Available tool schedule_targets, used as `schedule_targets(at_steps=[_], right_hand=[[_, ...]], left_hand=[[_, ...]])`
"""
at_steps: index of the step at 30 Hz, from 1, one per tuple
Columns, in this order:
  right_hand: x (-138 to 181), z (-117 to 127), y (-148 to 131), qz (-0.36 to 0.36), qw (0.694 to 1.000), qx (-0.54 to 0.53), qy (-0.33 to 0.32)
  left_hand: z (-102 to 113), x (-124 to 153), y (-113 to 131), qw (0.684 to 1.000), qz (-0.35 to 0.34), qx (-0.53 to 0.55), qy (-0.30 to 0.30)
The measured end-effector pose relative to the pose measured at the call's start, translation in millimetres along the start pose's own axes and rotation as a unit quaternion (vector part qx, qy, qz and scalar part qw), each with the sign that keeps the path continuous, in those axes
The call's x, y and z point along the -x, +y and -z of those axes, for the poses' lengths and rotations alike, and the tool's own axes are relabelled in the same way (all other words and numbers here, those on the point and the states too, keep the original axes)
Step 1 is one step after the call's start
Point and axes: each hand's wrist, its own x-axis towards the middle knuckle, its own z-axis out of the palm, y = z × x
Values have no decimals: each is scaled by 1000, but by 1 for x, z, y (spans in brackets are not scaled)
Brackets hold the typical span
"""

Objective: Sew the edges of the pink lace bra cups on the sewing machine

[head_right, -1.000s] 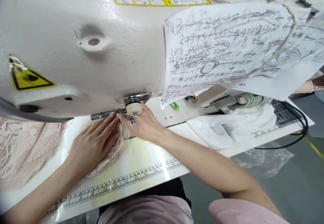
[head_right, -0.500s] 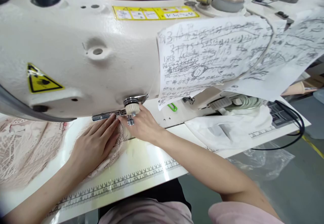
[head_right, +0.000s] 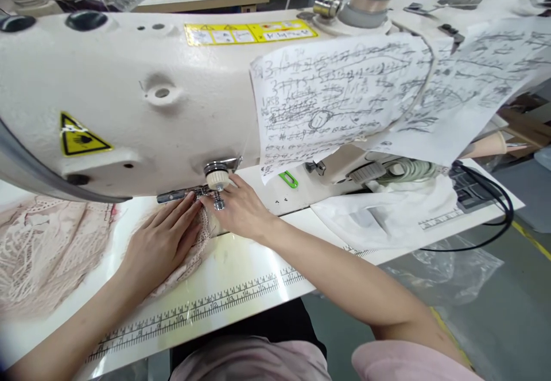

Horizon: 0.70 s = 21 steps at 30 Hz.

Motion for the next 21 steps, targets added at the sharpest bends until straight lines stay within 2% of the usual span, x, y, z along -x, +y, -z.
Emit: schedule_targets(at_steps=[5, 10, 12, 14, 16, 18, 21], right_hand=[[-2, 15, -1, 5, 1000, 1, -2], [2, 21, -1, 98, 991, -82, -45], [3, 19, -2, 122, 984, -114, -65], [4, 18, -2, 131, 978, -131, -92], [4, 19, -3, 133, 976, -129, -117], [3, 23, -3, 132, 974, -126, -132], [3, 27, -3, 128, 971, -141, -148]], left_hand=[[2, -1, -2, 1000, -2, 10, -20], [31, -3, -5, 998, -50, 14, -23], [49, 2, -4, 994, -111, 1, -1], [64, 15, -1, 976, -216, -21, 21], [73, 33, 4, 953, -301, -41, 7], [74, 52, 9, 951, -299, -73, -15], [65, 73, 13, 967, -227, -114, -15]])
